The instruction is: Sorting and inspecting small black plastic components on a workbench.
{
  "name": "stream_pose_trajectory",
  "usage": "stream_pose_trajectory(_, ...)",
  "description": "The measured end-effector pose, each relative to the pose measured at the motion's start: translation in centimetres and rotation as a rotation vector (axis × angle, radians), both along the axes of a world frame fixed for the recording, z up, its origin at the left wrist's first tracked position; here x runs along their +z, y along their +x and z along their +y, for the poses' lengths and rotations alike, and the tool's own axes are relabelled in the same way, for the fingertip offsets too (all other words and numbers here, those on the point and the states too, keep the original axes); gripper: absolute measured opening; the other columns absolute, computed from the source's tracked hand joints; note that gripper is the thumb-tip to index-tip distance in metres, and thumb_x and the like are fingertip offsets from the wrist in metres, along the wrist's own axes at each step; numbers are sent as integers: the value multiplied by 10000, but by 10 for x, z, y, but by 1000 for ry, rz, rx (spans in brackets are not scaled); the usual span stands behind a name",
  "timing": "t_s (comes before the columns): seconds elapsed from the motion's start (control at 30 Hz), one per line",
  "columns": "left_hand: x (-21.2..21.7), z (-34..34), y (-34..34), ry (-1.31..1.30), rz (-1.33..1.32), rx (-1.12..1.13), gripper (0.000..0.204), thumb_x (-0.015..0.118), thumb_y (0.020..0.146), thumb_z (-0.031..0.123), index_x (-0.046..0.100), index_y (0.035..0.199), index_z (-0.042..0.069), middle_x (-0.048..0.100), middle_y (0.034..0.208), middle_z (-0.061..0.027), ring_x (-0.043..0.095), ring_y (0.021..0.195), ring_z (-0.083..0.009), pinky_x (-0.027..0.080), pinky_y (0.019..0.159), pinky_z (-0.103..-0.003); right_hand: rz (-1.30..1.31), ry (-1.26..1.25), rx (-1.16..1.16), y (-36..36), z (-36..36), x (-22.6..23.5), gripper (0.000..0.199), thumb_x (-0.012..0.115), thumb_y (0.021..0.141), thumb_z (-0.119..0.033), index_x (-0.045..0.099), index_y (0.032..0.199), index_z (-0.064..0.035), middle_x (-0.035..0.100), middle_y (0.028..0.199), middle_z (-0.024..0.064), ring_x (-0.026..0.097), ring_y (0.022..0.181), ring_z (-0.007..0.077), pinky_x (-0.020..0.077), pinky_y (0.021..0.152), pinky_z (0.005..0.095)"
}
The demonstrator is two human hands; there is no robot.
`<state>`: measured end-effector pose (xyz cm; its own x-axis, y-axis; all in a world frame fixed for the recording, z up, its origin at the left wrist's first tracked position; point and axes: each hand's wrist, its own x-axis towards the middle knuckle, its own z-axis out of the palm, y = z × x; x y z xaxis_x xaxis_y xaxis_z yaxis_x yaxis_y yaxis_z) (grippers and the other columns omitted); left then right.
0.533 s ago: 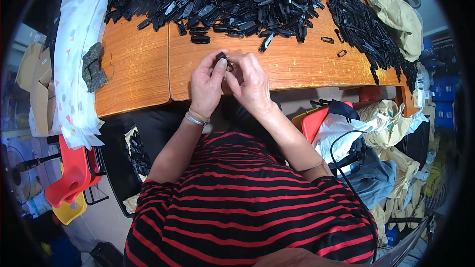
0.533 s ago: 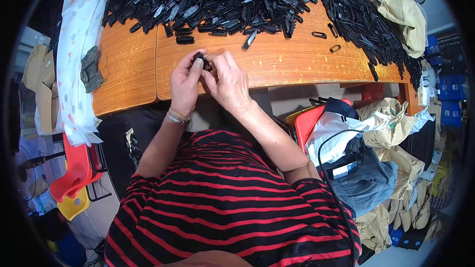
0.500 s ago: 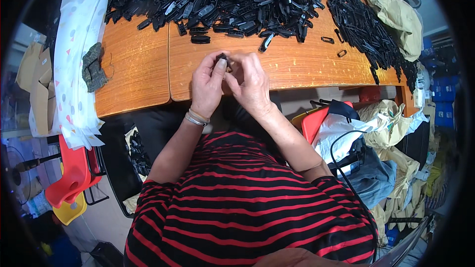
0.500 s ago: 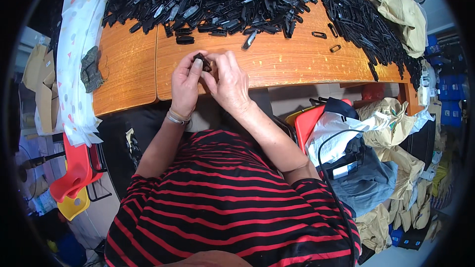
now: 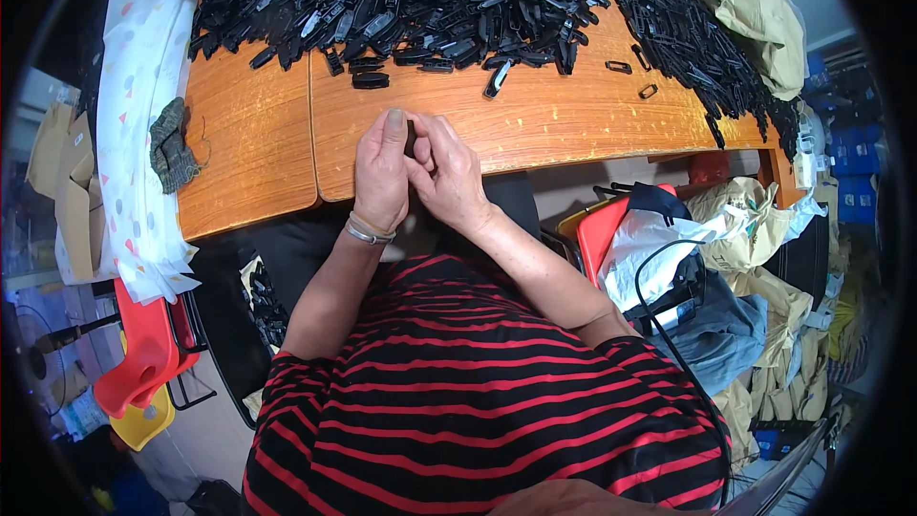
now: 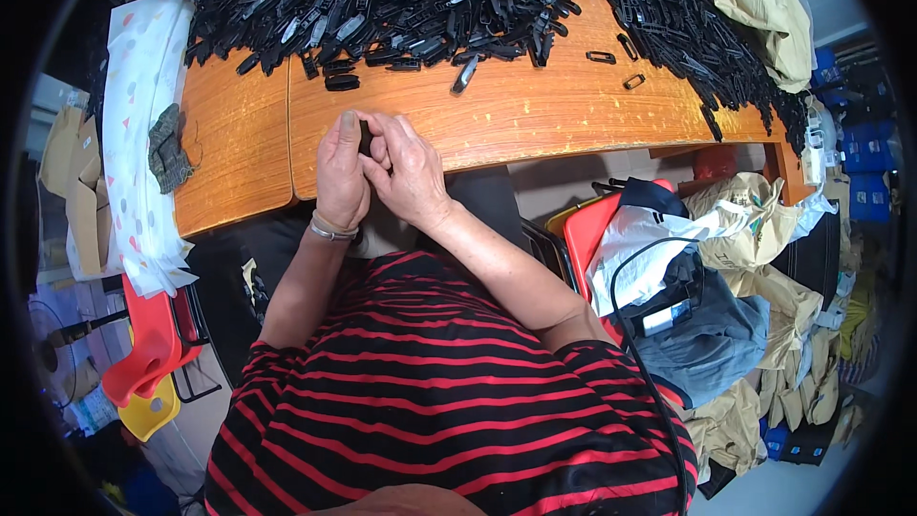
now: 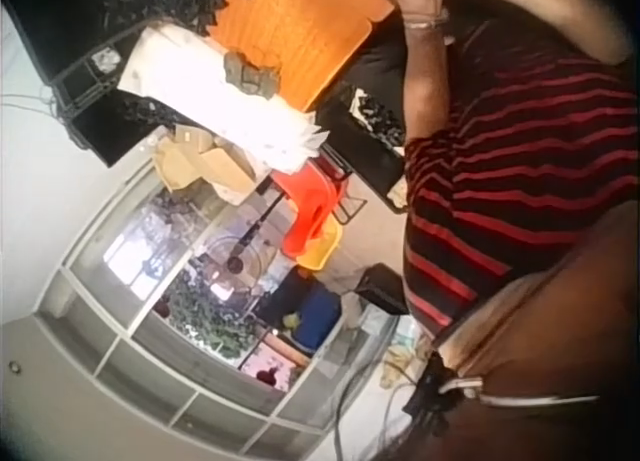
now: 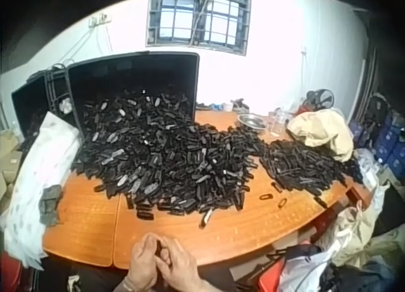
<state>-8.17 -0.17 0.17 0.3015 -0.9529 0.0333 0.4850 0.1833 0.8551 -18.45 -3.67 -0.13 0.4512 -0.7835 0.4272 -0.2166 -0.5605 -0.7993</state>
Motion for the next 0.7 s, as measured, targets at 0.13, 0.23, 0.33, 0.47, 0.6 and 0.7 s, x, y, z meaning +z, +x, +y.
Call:
stream_pose_trajectory(0.13, 5, 3, 4, 9, -15, -28, 337, 416, 1048, 310, 563, 909, 41, 501, 701, 7, 461, 631, -71, 402, 600, -210, 52, 91, 104, -7, -6, 1, 521, 749, 749, -53, 548, 1229, -22, 556, 825, 77, 570, 685, 184, 479, 614, 301)
stream_pose_trajectory(0.23, 11, -7, 26, 65, -206, 33, 260, 456, 1035, 243, 588, 956, 33, 520, 695, 17, 466, 600, -54, 407, 561, -199, 69, 192, 198, -26, -32, -2, 441, 734, 821, -100, 568, 1223, -24, 618, 859, 56, 586, 710, 108, 475, 597, 258)
stream_pose_trajectory(0.33, 7, -19, 67, 239, -606, 157, 170, 558, 971, 186, 628, 1071, 67, 609, 735, -33, 573, 636, -126, 463, 592, -259, 110, 212, -103, -50, -74, -7, 372, 724, 851, -171, 600, 1171, -25, 640, 762, 58, 611, 650, 139, 500, 616, 274)
stream_pose_trajectory(0.47, -1, -31, 80, 281, -1224, 325, 190, 602, 925, 205, 629, 1087, 111, 673, 833, -107, 651, 731, -268, 500, 641, -362, 445, -43, -429, -54, -104, 10, 430, 735, 811, -326, 610, 1079, -14, 689, 824, 176, 673, 768, 348, 526, 698, 424)
stream_pose_trajectory(0.6, -1, -46, 75, 321, -1452, 374, 197, 632, 895, 263, 662, 1033, 125, 677, 820, -114, 651, 735, -284, 500, 653, -380, 628, -62, -427, -44, -110, 19, 363, 705, 823, -268, 598, 1059, -13, 687, 845, 208, 674, 797, 369, 523, 725, 466)
stream_pose_trajectory(0.7, -2, -49, 69, 340, -1431, 371, 187, 648, 882, 274, 682, 967, 111, 680, 837, -120, 653, 756, -296, 501, 661, -386, 648, -171, -453, -48, -118, 12, 318, 694, 837, -256, 622, 1071, -54, 700, 799, 144, 682, 750, 340, 529, 703, 434)
